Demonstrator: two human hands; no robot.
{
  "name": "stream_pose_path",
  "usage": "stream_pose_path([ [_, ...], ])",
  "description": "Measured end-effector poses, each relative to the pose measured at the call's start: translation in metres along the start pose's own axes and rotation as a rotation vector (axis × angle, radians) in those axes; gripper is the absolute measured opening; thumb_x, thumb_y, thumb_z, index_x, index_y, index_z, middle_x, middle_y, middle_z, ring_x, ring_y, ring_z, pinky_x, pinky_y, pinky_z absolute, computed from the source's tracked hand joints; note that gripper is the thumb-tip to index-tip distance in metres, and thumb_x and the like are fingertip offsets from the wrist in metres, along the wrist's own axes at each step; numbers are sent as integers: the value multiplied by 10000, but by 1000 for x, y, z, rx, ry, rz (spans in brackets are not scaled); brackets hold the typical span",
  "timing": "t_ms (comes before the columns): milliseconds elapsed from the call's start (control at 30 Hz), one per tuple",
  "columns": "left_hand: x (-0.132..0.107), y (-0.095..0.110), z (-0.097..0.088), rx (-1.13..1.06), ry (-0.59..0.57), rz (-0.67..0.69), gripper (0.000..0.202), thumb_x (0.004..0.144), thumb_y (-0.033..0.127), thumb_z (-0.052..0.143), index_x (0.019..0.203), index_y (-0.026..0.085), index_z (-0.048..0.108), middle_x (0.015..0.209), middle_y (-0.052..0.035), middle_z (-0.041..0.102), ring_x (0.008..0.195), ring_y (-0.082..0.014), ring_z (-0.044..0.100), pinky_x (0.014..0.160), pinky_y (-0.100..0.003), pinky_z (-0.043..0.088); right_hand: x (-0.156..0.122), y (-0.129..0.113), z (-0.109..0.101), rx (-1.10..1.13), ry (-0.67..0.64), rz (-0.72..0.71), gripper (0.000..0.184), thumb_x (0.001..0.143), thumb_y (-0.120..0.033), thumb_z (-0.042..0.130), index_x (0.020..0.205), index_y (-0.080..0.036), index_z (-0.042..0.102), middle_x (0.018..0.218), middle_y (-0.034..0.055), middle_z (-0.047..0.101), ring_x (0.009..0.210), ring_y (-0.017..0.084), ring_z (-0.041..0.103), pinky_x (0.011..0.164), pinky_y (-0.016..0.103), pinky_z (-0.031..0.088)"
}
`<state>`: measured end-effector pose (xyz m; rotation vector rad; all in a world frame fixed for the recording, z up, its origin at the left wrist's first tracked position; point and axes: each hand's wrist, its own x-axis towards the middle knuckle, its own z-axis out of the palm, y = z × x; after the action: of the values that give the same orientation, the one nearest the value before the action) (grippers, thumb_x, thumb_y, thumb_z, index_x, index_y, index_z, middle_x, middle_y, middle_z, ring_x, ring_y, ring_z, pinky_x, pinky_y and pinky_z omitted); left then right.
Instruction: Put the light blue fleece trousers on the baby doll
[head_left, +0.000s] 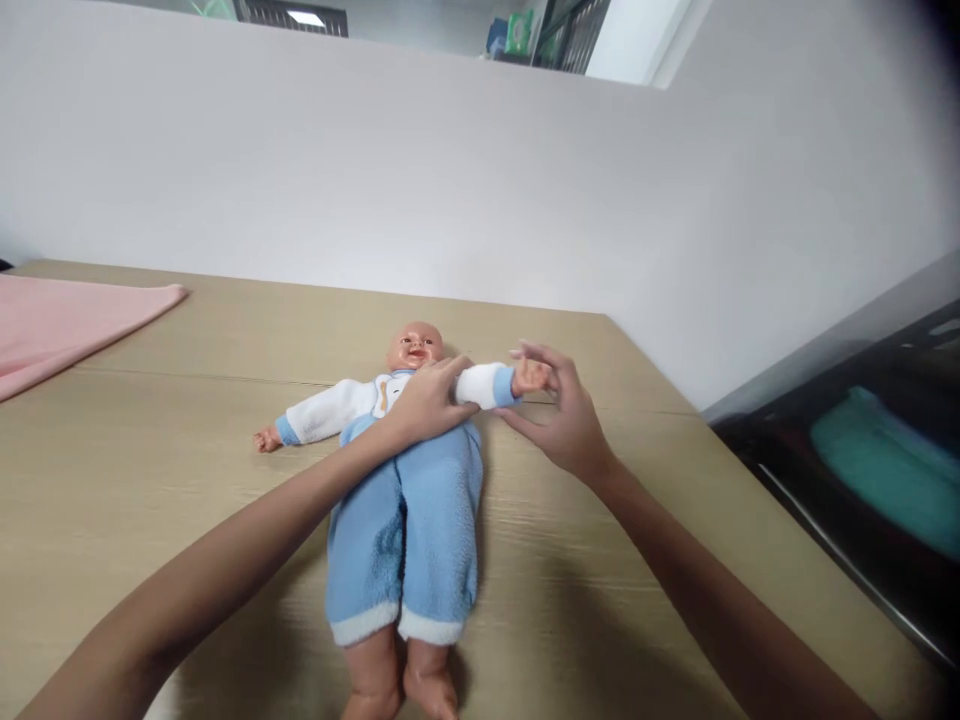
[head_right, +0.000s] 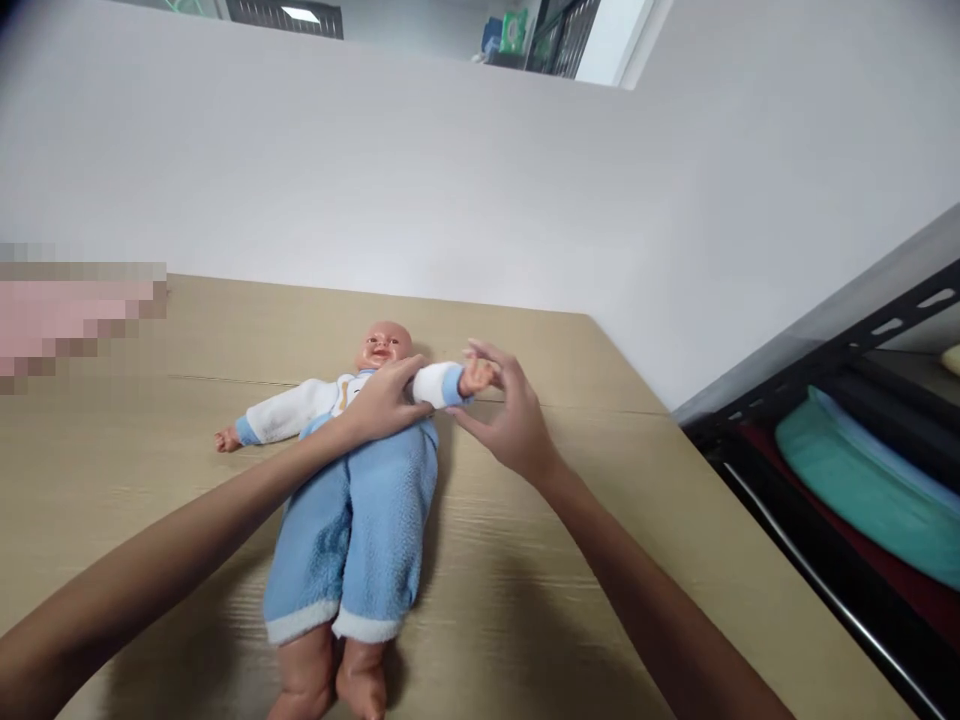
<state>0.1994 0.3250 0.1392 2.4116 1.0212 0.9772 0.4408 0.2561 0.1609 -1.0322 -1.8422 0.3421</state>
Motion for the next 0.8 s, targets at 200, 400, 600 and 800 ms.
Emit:
stream_pose_path([
  [200, -10, -15, -19, -529, 303, -171, 488, 923, 512, 795, 1284, 194, 715, 1294, -124, 823, 1233, -327, 750, 1092, -448, 573, -51, 27, 60, 370, -161, 415, 678, 986, -678, 832, 1476, -271, 600, 1512, 171, 711, 1322, 320, 739, 1176, 557, 623],
  [400, -22, -30, -39, -884, 515, -373, 497, 830, 596, 919, 1074, 189, 771, 1154, -102, 853, 1183, -326, 771, 1051, -429, 606, -48, 2, 103, 666, -313, 419, 515, 1009, -572, 835, 1377, -270, 639, 1403, 116, 751, 1316, 294, 737, 1167, 477, 615],
  [600, -33, -37, -50, -1044, 737, -373, 552, 751, 639, 1021, 1004, 211, 781, 1036, -44, 838, 1039, -253, 780, 875, -318, 612, -19, -22, 135, 890, -331, 502, 365, 987, -485, 852, 1249, -266, 725, 1266, 61, 786, 1253, 284, 710, 1087, 427, 590],
  [800, -39, -51, -53, -1139, 796, -409, 561, 732, 645, 1043, 1011, 223, 798, 916, 6, 823, 806, -197, 762, 724, -297, 602, -4, -28, 151, 1040, -301, 558, 498, 922, -609, 923, 1266, -275, 790, 1391, 61, 766, 1434, 325, 616, 1291, 468, 436],
])
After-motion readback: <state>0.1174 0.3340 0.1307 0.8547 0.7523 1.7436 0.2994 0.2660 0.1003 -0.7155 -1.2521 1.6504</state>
